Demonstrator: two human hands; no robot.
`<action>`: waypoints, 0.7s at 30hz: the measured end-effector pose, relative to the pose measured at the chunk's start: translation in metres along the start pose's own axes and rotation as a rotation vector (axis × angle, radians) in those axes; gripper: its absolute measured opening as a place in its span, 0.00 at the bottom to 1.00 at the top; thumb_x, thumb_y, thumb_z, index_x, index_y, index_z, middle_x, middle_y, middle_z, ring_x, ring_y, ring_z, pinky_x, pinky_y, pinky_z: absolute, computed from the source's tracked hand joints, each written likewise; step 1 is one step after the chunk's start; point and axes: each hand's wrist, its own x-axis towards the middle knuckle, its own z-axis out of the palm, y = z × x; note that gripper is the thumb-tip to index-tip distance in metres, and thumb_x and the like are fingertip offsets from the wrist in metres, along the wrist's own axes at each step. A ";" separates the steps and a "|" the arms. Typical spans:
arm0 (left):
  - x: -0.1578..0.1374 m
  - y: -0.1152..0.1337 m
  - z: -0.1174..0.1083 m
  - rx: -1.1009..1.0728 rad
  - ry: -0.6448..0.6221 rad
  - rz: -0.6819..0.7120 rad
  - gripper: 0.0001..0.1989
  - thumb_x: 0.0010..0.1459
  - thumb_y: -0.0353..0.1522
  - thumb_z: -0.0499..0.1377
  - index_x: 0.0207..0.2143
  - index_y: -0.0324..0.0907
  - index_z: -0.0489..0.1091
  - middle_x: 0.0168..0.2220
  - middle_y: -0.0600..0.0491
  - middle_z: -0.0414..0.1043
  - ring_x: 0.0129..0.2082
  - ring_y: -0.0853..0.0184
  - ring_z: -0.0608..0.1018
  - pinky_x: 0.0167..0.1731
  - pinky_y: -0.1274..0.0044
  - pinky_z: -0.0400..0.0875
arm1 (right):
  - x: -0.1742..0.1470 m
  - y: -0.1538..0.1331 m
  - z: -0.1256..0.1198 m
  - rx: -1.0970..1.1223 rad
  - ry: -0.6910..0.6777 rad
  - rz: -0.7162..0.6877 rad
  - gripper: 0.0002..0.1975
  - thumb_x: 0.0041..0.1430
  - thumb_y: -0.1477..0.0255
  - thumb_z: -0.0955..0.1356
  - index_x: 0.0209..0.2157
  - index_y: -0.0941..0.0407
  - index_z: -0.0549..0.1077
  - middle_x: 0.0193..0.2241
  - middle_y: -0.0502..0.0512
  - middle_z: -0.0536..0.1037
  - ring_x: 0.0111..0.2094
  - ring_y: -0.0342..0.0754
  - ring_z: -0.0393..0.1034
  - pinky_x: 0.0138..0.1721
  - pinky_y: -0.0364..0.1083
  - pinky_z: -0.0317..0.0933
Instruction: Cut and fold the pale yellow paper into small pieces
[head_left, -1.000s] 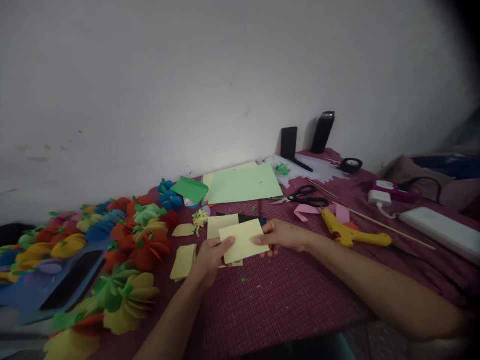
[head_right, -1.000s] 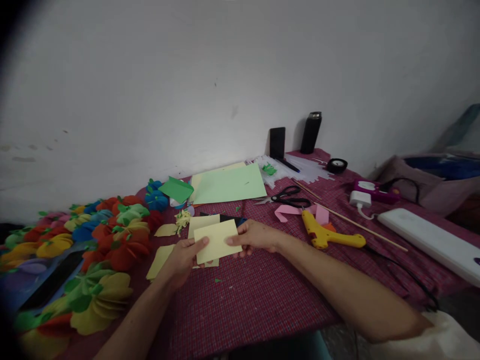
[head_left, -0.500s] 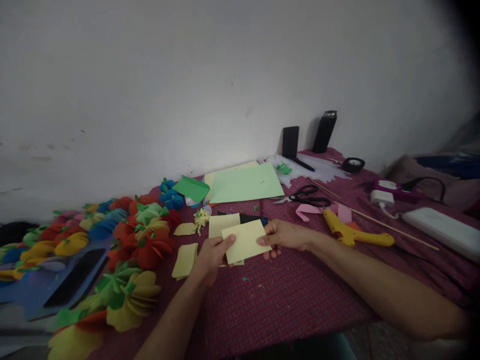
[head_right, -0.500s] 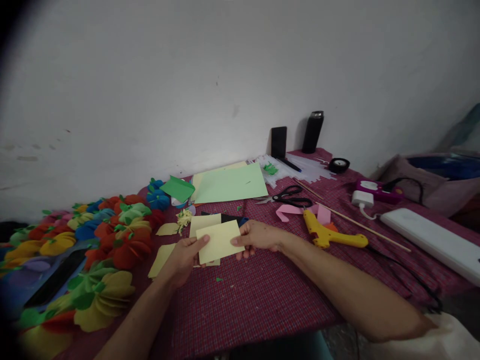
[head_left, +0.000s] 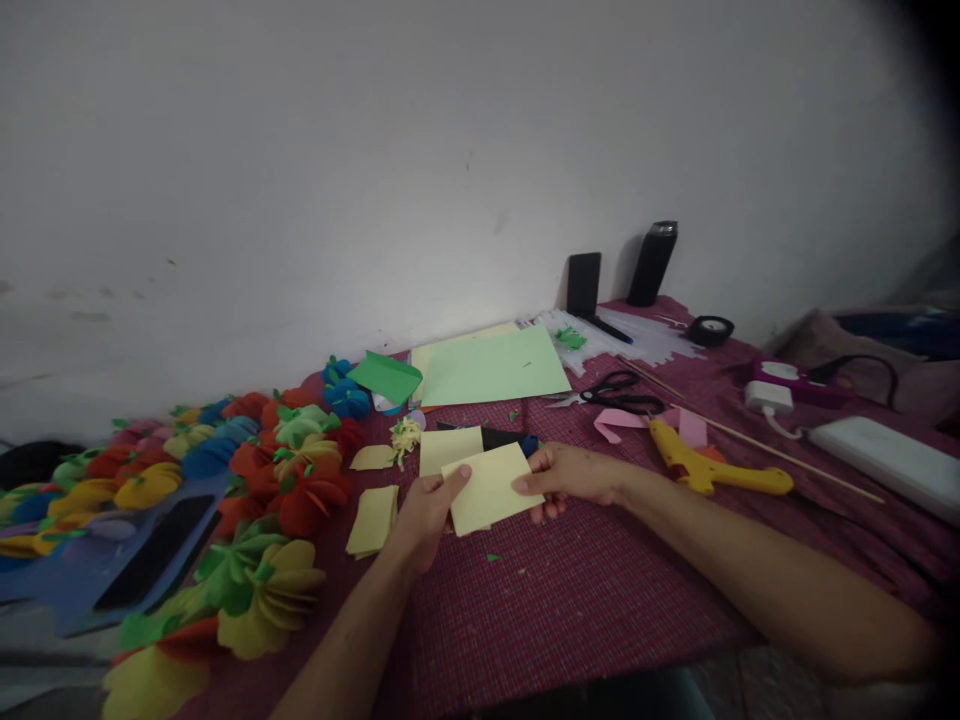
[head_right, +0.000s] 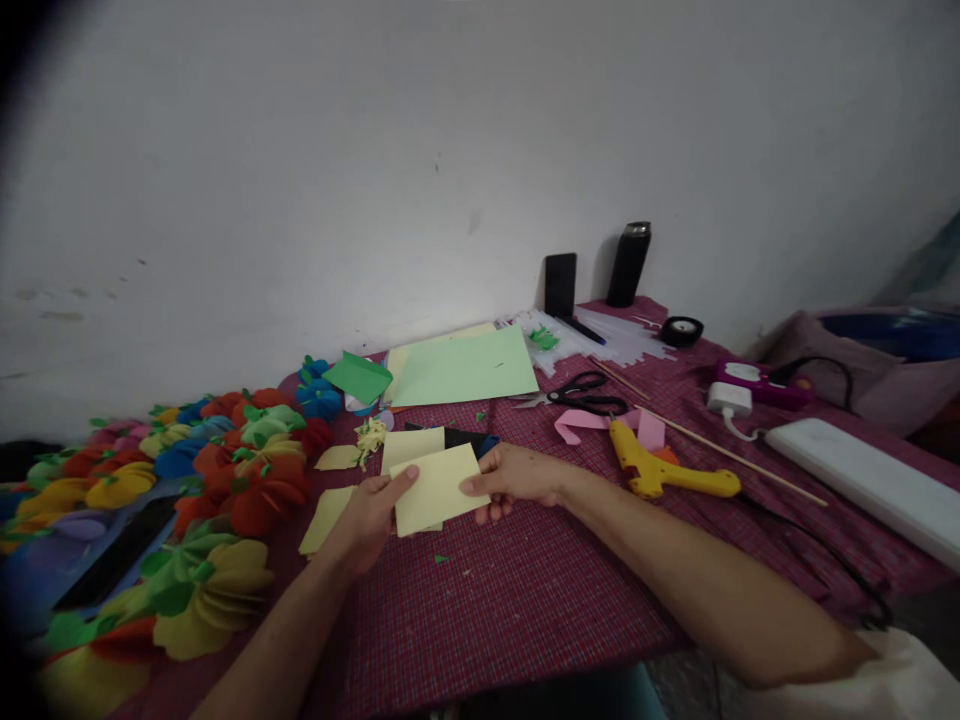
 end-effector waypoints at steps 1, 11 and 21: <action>0.000 0.000 0.000 -0.001 0.002 0.004 0.22 0.45 0.43 0.57 0.34 0.32 0.69 0.26 0.46 0.72 0.22 0.67 0.73 0.19 0.79 0.65 | 0.000 0.000 0.001 -0.003 -0.002 0.000 0.17 0.47 0.61 0.65 0.25 0.63 0.71 0.18 0.53 0.74 0.14 0.35 0.62 0.16 0.35 0.56; 0.000 -0.001 0.001 -0.076 -0.033 0.004 0.22 0.44 0.41 0.59 0.38 0.33 0.69 0.29 0.45 0.73 0.24 0.66 0.74 0.24 0.77 0.66 | 0.000 0.002 0.003 -0.023 -0.031 -0.010 0.17 0.47 0.61 0.65 0.26 0.63 0.71 0.19 0.54 0.75 0.15 0.35 0.62 0.17 0.35 0.56; -0.002 0.003 -0.003 -0.005 -0.002 0.005 0.21 0.46 0.43 0.56 0.32 0.32 0.71 0.23 0.47 0.71 0.19 0.69 0.70 0.20 0.79 0.62 | -0.001 0.001 0.005 -0.021 -0.064 -0.009 0.16 0.48 0.63 0.65 0.27 0.63 0.71 0.19 0.54 0.75 0.14 0.35 0.62 0.16 0.35 0.56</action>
